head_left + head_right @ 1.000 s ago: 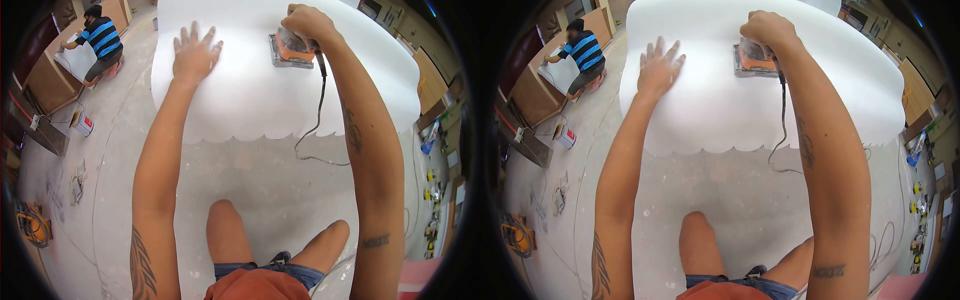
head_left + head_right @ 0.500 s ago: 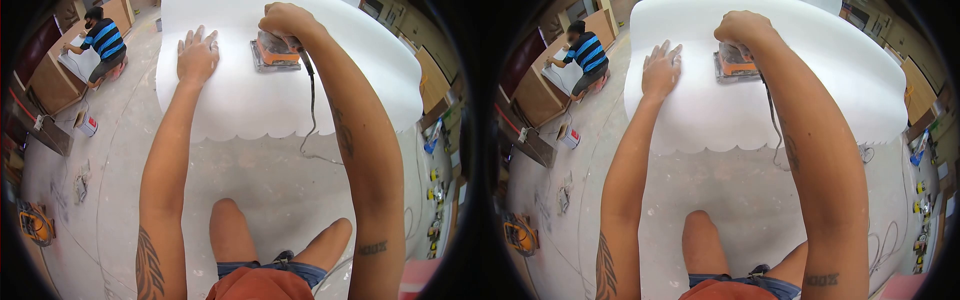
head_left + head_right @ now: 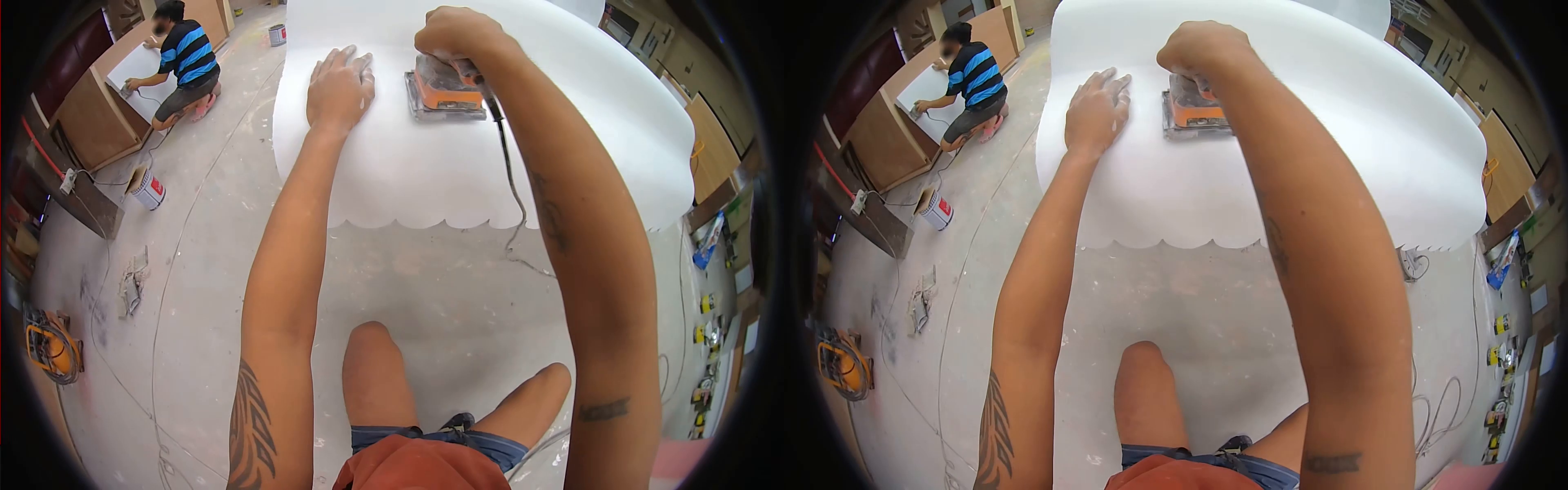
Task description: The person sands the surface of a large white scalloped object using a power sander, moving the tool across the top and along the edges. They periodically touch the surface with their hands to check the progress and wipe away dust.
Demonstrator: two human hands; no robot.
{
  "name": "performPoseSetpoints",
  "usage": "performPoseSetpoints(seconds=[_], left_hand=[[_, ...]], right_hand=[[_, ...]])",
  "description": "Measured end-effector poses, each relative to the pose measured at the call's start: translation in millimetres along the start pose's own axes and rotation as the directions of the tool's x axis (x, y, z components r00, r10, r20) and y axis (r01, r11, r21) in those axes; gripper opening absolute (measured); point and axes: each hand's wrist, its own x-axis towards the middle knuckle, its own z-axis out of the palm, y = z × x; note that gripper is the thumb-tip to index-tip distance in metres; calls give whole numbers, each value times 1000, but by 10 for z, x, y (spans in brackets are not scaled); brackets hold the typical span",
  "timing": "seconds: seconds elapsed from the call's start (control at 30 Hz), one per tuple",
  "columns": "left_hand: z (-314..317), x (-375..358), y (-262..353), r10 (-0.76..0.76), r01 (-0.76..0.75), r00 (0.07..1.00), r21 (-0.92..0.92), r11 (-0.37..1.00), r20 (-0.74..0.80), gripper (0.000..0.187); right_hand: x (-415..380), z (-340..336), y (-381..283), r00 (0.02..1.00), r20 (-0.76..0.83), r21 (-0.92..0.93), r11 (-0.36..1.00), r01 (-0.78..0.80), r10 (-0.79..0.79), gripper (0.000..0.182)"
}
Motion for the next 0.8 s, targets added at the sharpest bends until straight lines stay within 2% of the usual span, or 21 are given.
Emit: performPoseSetpoints(seconds=[0.17, 0.2, 0.27, 0.3, 0.37, 0.4, 0.47, 0.5, 0.57, 0.6, 0.67, 0.73, 0.8], left_hand=[[-35, 5, -1, 4, -3, 1000, -16, 1000, 11, 35], [-59, 25, 5, -16, 18, 1000, -67, 998, 25, 36], [-78, -5, -15, -44, 51, 997, -113, 992, 58, 37], [-66, 10, -22, -19, 22, 999, -81, 996, 36, 37], [-63, -27, -39, 1, 0, 1000, -49, 999, 19, 37], [-54, -31, -37, 3, -2, 999, -31, 1000, 33, 38], [-46, 14, -2, 13, -12, 999, -23, 1000, 30, 38], [-45, -4, 2, 55, -56, 998, 26, 998, 35, 37], [-35, -18, 0, 101, -104, 994, 78, 991, 45, 36], [-37, -27, -6, 101, -104, 993, 48, 993, 53, 36], [-68, 28, -23, 117, -119, 992, 30, 992, 55, 37], [-79, 10, -8, 70, -69, 995, -15, 997, 70, 37], [-82, 13, 16, 90, -91, 995, 18, 996, 53, 36]], right_hand=[[79, 137, -45, 989, -139, -10, 998, -60, 58, 32], [68, 110, -21, 988, -140, -9, 998, -62, 60, 32], [13, 120, 36, 989, -137, -27, 999, 46, -50, 32], [-21, 87, 25, 991, -126, -25, 999, 48, -50, 32], [-69, -16, -5, 994, 103, -26, 999, -33, 36, 33], [-87, -6, 0, 994, 99, -26, 999, -35, 38, 33], [-117, -16, 2, 1000, -11, -44, 999, -5, 5, 33], [-96, 55, 33, 1000, -16, -47, 999, -12, 11, 33], [-13, 237, 95, 949, -313, -62, 996, -60, 38, 33], [0, 219, 127, 949, -311, -55, 996, -64, 44, 33], [64, 80, 232, 979, -161, 52, 992, -115, 122, 33], [47, 60, 308, 980, -146, 53, 990, -129, 135, 33], [1, 60, 449, 989, -119, -11, 996, -92, 91, 35]])
